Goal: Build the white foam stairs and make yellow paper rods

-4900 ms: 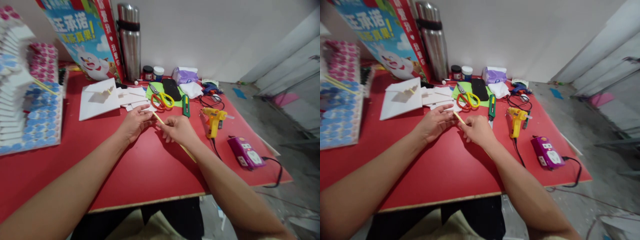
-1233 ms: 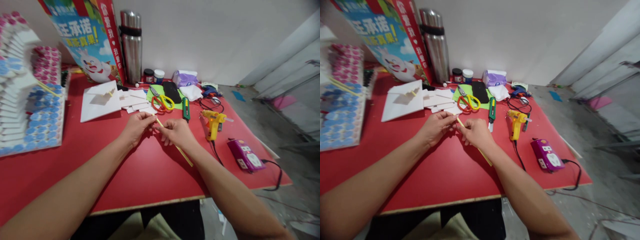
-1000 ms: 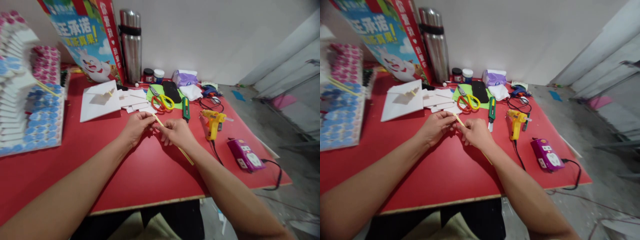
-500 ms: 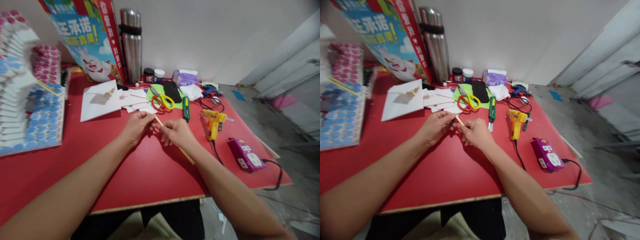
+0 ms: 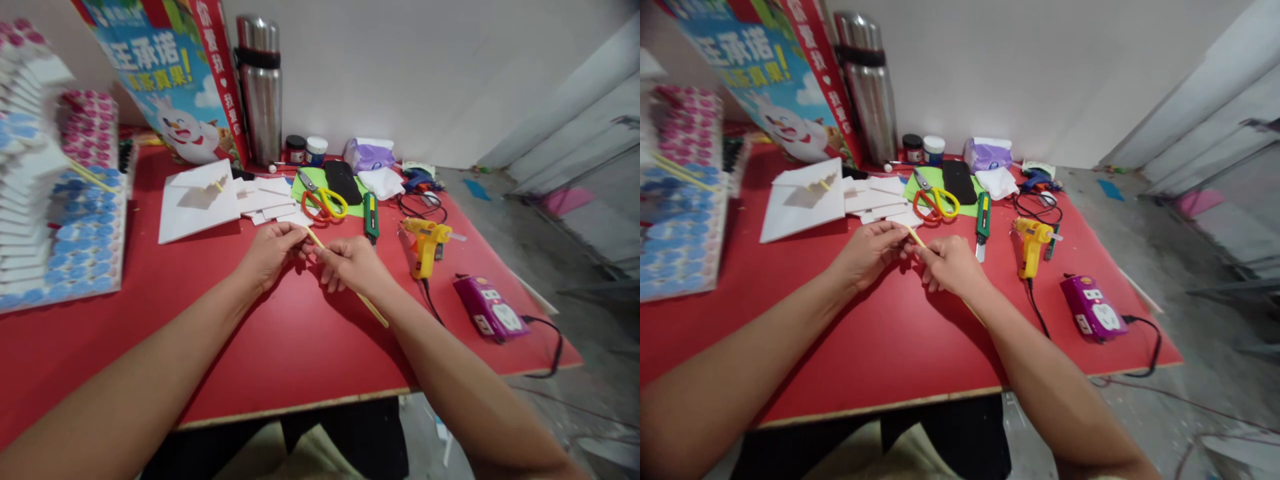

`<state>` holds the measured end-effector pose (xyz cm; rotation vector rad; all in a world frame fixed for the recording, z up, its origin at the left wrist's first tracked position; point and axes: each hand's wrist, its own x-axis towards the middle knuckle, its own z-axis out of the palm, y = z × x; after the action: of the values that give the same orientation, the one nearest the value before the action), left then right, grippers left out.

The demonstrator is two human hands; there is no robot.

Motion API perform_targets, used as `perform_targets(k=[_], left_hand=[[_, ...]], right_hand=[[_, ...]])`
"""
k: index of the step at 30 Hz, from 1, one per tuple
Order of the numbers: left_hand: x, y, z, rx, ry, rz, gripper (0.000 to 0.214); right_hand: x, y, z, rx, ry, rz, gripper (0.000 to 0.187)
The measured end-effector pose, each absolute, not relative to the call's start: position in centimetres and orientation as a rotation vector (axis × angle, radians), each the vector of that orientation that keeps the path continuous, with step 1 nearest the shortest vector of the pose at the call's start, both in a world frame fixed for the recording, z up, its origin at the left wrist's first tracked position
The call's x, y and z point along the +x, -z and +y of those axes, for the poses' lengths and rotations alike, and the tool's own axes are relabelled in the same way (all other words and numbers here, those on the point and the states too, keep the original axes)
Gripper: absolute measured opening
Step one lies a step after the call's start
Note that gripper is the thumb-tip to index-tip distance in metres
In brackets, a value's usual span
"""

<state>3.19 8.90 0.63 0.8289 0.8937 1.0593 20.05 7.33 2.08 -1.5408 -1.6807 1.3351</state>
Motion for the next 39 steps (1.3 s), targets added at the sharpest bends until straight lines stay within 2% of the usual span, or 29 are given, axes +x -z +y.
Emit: perform_targets(k=[4, 9, 18, 28, 36, 39], left_hand=[[3.16, -0.66, 8.93, 0.799, -1.053, 0.865, 0.011], [3.03, -0.64, 8.98, 0.753, -1.005, 0.850, 0.016], [3.10, -0.55, 9.30, 0.685, -1.076, 0.922, 0.003], [2.88, -1.21, 8.92, 0.817, -1.016, 0.841, 0.015], [2.98, -0.91, 8.84, 0.909, -1.031, 0.913, 0.046], [2.92, -0.82, 8.91, 0.888, -1.055, 0.900, 0.042]], right_hand=[[19.96, -2.48, 7.44, -1.556, -1.456, -1.535, 0.038], [19.97, -2.86, 7.49, -1.592, -1.455, -1.498, 0.036], [20.33, -3.07, 7.66, -1.599, -1.417, -1.497, 0.030], [20.25, -3.05, 7.72, -1.617, -1.399, -1.481, 0.030], [20.28, -2.94, 7.81, -1.610, -1.409, -1.476, 0.031], [20.20, -3.07, 7.77, -1.626, -1.407, -1.481, 0.031]])
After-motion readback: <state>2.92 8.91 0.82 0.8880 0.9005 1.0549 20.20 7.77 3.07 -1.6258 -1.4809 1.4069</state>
